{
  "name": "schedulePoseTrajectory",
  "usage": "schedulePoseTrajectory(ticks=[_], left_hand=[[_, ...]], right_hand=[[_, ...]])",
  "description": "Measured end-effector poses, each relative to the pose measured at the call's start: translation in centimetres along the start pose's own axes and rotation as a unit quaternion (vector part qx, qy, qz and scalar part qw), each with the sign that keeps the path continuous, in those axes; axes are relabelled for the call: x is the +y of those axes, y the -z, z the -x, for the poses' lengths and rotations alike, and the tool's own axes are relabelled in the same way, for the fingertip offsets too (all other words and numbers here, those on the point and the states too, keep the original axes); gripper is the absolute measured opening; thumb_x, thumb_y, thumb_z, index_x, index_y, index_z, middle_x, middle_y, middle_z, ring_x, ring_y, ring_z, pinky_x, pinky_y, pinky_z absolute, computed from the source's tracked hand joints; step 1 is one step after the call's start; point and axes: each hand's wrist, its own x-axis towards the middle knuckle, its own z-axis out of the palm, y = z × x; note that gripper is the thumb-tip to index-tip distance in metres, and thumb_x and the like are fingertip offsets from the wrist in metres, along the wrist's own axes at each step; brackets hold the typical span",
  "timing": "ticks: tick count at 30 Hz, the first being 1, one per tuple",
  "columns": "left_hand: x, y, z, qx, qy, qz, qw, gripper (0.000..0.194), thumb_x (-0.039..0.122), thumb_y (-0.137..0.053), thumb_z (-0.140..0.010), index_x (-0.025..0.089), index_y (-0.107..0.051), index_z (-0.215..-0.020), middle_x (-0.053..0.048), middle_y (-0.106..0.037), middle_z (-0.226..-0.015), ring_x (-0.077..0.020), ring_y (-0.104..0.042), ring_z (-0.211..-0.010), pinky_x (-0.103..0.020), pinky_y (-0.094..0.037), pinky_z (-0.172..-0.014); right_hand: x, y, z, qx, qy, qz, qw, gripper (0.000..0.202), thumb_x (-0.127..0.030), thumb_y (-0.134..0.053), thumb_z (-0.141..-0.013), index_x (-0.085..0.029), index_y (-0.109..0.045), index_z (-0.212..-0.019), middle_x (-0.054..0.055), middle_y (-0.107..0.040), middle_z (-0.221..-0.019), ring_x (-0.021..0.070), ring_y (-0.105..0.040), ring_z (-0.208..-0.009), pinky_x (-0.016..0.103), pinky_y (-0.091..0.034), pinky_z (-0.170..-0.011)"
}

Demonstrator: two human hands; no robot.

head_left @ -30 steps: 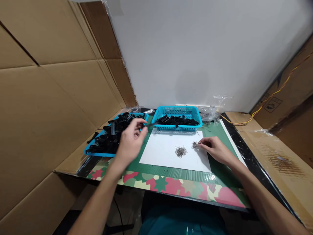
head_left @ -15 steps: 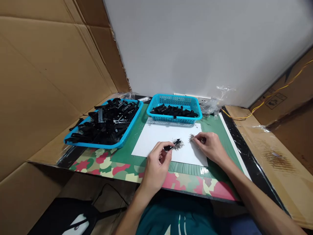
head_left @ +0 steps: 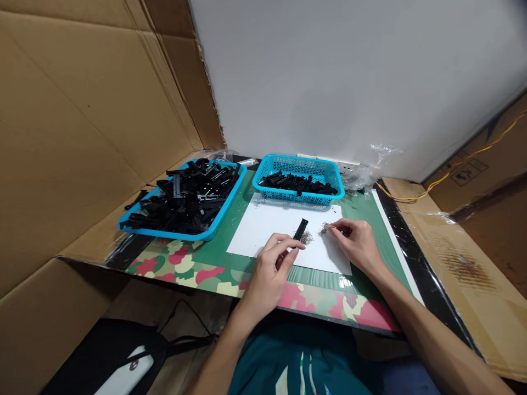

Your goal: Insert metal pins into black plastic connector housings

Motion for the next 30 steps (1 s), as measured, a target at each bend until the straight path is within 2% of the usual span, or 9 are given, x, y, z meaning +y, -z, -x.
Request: schedulePoseTrajectory(ticks=[7, 15, 17, 20, 24, 27, 30], left_hand=[[-0.3, 0.0, -0.2, 0.0, 0.001, 0.001, 1.0, 0.027, 0.043, -0.053, -0.106, 0.029, -0.076, -0.109, -0.007, -0.063, -0.111, -0.02, -0.058, -0.082, -0.032, -0.045, -0.07], [-0.5, 0.1, -0.3, 0.011, 0.001, 0.022, 1.0, 0.024, 0.041, -0.055, -0.105, 0.028, -0.076, -0.105, -0.007, -0.062, -0.111, -0.0189, -0.058, -0.084, -0.032, -0.044, -0.07], [-0.4, 0.1, -0.3, 0.012, 0.002, 0.023, 1.0, 0.025, 0.041, -0.056, -0.105, 0.027, -0.076, -0.105, -0.007, -0.062, -0.11, -0.0188, -0.058, -0.082, -0.032, -0.045, -0.069], [-0.3, 0.1, -0.4, 0.014, 0.003, 0.016, 1.0, 0.025, 0.041, -0.056, -0.104, 0.028, -0.076, -0.104, -0.007, -0.061, -0.109, -0.0184, -0.057, -0.079, -0.033, -0.045, -0.067], [-0.4, 0.1, -0.2, 0.015, 0.001, 0.017, 1.0, 0.025, 0.043, -0.055, -0.105, 0.03, -0.076, -0.109, -0.007, -0.062, -0.109, -0.0205, -0.059, -0.083, -0.033, -0.046, -0.069], [-0.3, 0.0, -0.1, 0.012, 0.007, 0.024, 1.0, 0.026, 0.044, -0.054, -0.105, 0.029, -0.075, -0.111, -0.007, -0.062, -0.109, -0.0203, -0.06, -0.085, -0.033, -0.048, -0.072], [-0.1, -0.1, -0.1, 0.002, 0.015, 0.029, 0.999, 0.026, 0.045, -0.055, -0.105, 0.028, -0.074, -0.109, -0.006, -0.061, -0.109, -0.0181, -0.059, -0.081, -0.031, -0.048, -0.072]], right_hand=[[0.4, -1.0, -0.1, 0.046, 0.018, 0.025, 0.998, 0.027, -0.039, -0.065, -0.09, -0.019, -0.083, -0.087, 0.009, -0.082, -0.083, 0.0214, -0.067, -0.066, 0.032, -0.047, -0.064], [0.2, -1.6, -0.3, 0.032, 0.022, 0.108, 0.993, 0.023, -0.033, -0.063, -0.092, -0.022, -0.083, -0.094, 0.007, -0.083, -0.094, 0.0227, -0.07, -0.076, 0.032, -0.046, -0.07], [0.1, -1.6, -0.5, 0.04, 0.016, 0.071, 0.997, 0.024, -0.036, -0.064, -0.092, -0.021, -0.082, -0.092, 0.008, -0.083, -0.091, 0.0219, -0.069, -0.073, 0.032, -0.046, -0.068], [-0.2, -1.2, -0.5, 0.043, -0.001, -0.057, 0.997, 0.03, -0.045, -0.069, -0.09, -0.017, -0.08, -0.088, 0.009, -0.08, -0.082, 0.0204, -0.066, -0.068, 0.03, -0.047, -0.064], [-1.1, -0.9, 0.0, -0.018, -0.023, -0.196, 0.98, 0.038, -0.053, -0.077, -0.085, -0.015, -0.078, -0.085, 0.005, -0.073, -0.072, 0.0153, -0.059, -0.06, 0.027, -0.043, -0.057], [-1.9, -1.3, 0.8, -0.088, -0.022, -0.234, 0.968, 0.037, -0.054, -0.08, -0.082, -0.017, -0.077, -0.079, 0.0, -0.063, -0.06, 0.012, -0.049, -0.053, 0.025, -0.036, -0.051], [-2.7, -1.9, 1.6, -0.14, -0.009, -0.251, 0.958, 0.035, -0.051, -0.08, -0.084, -0.017, -0.078, -0.079, 0.0, -0.063, -0.061, 0.0114, -0.047, -0.053, 0.025, -0.034, -0.05]])
